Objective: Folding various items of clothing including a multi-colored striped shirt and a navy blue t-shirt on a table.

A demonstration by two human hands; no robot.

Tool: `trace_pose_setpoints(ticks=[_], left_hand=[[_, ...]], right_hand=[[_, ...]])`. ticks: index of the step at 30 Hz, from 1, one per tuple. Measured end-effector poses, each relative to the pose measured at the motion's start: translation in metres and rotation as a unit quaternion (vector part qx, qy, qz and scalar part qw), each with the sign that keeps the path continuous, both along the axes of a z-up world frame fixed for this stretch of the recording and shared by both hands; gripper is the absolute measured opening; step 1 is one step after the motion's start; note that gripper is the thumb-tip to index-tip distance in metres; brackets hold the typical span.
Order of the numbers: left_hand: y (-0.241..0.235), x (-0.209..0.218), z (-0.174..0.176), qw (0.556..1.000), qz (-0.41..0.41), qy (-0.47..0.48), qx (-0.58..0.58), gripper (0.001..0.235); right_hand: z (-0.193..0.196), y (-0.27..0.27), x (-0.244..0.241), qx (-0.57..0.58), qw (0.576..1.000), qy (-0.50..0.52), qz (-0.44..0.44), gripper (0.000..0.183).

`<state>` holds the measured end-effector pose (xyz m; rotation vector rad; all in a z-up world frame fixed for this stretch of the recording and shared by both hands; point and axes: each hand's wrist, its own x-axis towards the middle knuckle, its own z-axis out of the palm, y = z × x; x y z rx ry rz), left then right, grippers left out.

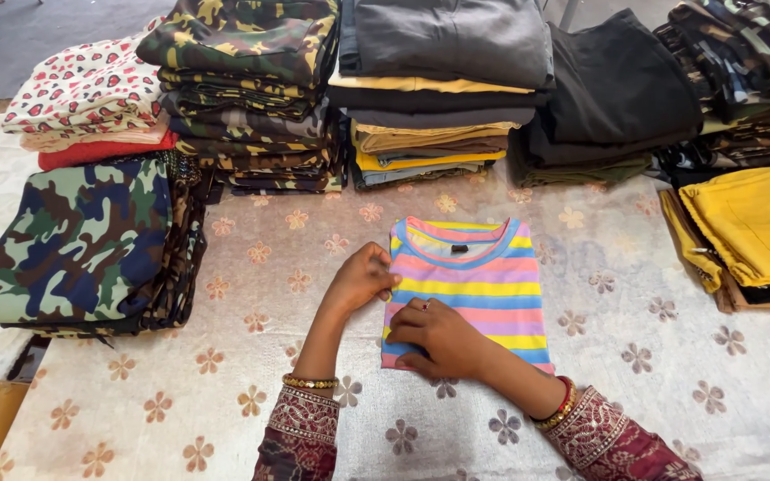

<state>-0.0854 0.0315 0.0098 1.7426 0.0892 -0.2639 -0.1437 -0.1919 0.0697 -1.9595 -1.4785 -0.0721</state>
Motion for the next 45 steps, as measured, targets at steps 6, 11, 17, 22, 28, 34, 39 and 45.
trace_pose_setpoints(ticks=[6,11,17,22,28,34,39,45], left_hand=[[0.005,0.002,-0.004,1.0,-0.006,-0.002,0.026,0.031],[-0.002,-0.004,0.012,0.989,-0.002,-0.014,0.144,0.028],[-0.019,-0.013,0.035,0.923,0.126,-0.191,0.31,0.014],[-0.033,-0.02,0.045,0.864,-0.024,-0.376,0.334,0.038],[-0.02,0.01,0.018,0.885,0.113,-0.363,0.267,0.034],[-0.024,0.056,0.013,0.945,0.133,-0.158,0.255,0.037],[-0.026,0.077,-0.006,0.953,0.133,-0.181,0.206,0.039],[-0.019,0.082,-0.008,0.965,0.103,-0.184,0.157,0.035]], right_hand=[[-0.009,0.008,-0.017,0.009,1.0,0.014,0.014,0.022],[-0.025,0.009,-0.02,0.001,1.0,0.017,0.002,0.006],[0.003,-0.005,-0.001,0.039,0.993,0.104,0.025,0.017],[0.0,-0.055,0.054,0.103,0.943,0.137,-0.287,0.01],[-0.04,-0.14,0.108,0.177,0.847,0.089,-0.493,0.019],[-0.056,-0.138,0.124,0.133,0.827,0.207,-0.505,0.022],[-0.054,-0.132,0.134,0.135,0.836,0.18,-0.5,0.027],[-0.058,-0.137,0.144,0.107,0.824,0.205,-0.518,0.027]])
